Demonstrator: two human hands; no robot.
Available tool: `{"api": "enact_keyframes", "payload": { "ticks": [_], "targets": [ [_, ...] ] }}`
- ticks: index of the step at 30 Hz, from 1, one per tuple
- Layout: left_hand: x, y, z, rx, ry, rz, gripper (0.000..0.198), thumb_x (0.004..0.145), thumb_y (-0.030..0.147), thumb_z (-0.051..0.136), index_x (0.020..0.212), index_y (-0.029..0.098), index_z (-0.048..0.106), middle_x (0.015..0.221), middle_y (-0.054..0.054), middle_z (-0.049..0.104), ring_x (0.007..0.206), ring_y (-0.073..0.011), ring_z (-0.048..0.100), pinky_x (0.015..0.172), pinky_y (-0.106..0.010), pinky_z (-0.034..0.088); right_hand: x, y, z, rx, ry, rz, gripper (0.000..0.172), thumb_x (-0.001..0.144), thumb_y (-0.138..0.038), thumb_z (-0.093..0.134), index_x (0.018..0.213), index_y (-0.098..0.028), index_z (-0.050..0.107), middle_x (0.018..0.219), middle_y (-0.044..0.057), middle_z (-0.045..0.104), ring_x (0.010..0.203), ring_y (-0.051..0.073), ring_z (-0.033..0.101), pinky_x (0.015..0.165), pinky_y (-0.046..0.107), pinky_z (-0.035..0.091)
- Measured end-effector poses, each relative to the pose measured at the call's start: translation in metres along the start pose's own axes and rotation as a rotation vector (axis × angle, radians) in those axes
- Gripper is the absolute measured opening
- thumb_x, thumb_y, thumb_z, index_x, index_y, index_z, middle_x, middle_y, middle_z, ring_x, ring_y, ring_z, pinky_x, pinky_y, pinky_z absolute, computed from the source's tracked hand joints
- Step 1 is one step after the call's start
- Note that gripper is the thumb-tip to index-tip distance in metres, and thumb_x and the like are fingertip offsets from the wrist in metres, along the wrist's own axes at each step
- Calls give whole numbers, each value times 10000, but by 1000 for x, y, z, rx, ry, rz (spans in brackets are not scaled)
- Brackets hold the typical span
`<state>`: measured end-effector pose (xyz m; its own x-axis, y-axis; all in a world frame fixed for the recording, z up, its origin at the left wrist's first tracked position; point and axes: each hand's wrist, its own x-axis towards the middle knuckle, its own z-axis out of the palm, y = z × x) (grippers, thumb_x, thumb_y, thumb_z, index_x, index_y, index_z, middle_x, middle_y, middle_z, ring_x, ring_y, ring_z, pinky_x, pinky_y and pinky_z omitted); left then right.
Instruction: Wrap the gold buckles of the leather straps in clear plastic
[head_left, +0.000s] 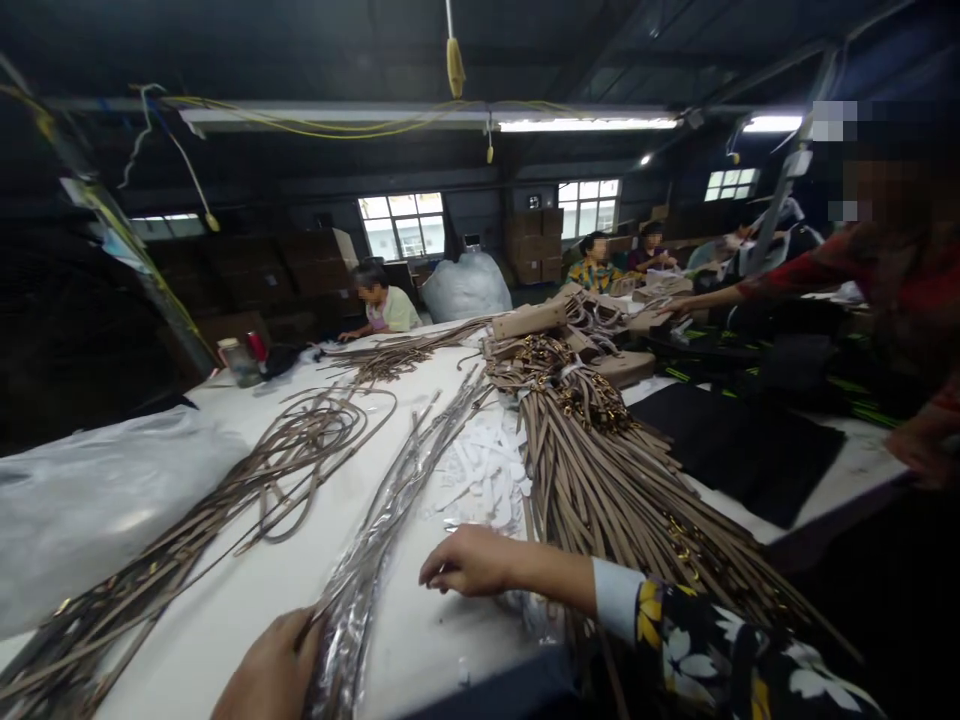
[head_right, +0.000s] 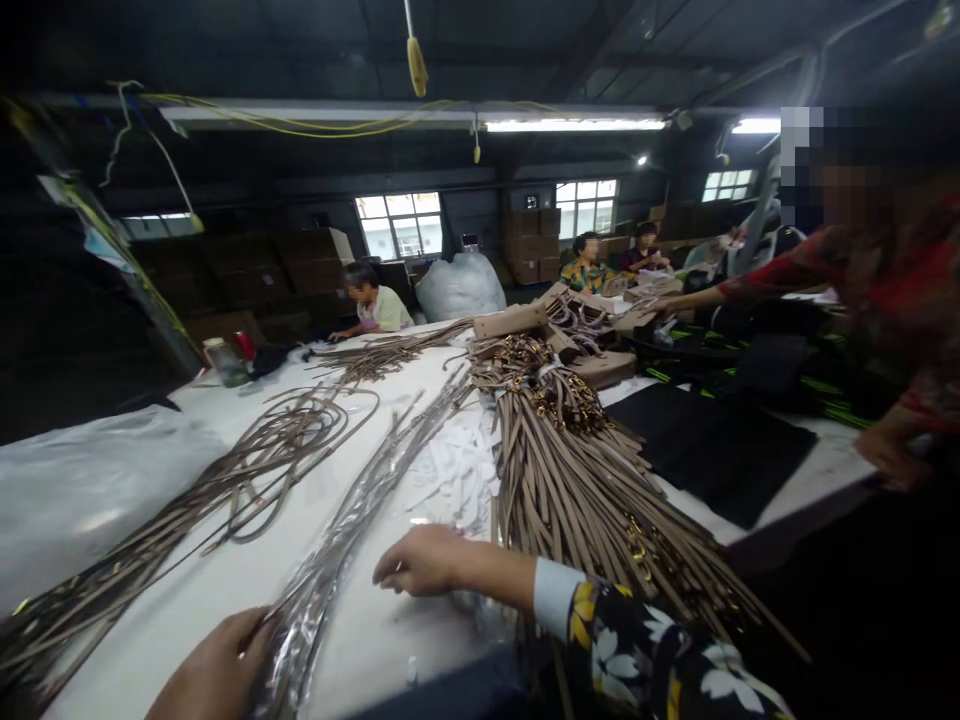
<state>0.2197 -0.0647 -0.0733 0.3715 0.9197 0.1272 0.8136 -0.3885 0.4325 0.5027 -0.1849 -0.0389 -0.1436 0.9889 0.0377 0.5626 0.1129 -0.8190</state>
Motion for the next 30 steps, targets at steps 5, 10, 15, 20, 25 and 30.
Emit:
{"api": "enact_keyframes", "payload": {
  "ticks": [5,10,15,20,25,30],
  "targets": [
    [-10,44,-53,-586,-123,-93,481,774,570,593,938,137,723,788,-53,707,705,-193,611,634,-250,459,2,-20,33,92,-28,-82,288,858,-222,573,1101,-162,716,979,90,759,855,203,705,804,310,522],
    [-32,87,-94,-1052,-112,-63,416,767,527,665,889,130,692,669,13,599,540,-75,464,518,-165,369,3,-61,67,597,23,-120,523,868,-440,615,1328,-202,544,1330,119,596,1183,251,583,987,418,477],
    [-80,107,-107,-1063,-105,-13,374,765,397,735,1017,120,728,715,-13,633,545,-59,453,509,-154,371,-1,-93,75,1280,80,-120,618,945,-627,330,1345,-187,500,1351,141,570,1253,250,536,1089,463,374],
    [-132,123,-116,-1497,-31,-226,544,743,331,786,1257,256,623,893,-21,664,664,-53,561,635,-136,469,-40,-112,98,1162,-88,-246,602,904,-570,519,1399,-232,471,1443,95,492,1356,255,407,1147,451,241],
    [-161,99,-144,-1535,202,-260,680,670,345,834,1300,259,590,735,-6,648,499,-44,502,486,-145,443,-74,-133,119,1397,-392,-231,693,807,-492,701,1397,-209,475,1390,124,545,1315,294,459,1132,474,250],
    [-90,-3,-204,-1364,441,-240,261,782,480,684,1008,354,713,383,75,423,329,-85,376,340,-177,304,-55,-113,78,1894,-112,-134,578,908,-531,514,1339,-147,493,1419,135,511,1317,243,469,1124,431,332]
  ]
}}
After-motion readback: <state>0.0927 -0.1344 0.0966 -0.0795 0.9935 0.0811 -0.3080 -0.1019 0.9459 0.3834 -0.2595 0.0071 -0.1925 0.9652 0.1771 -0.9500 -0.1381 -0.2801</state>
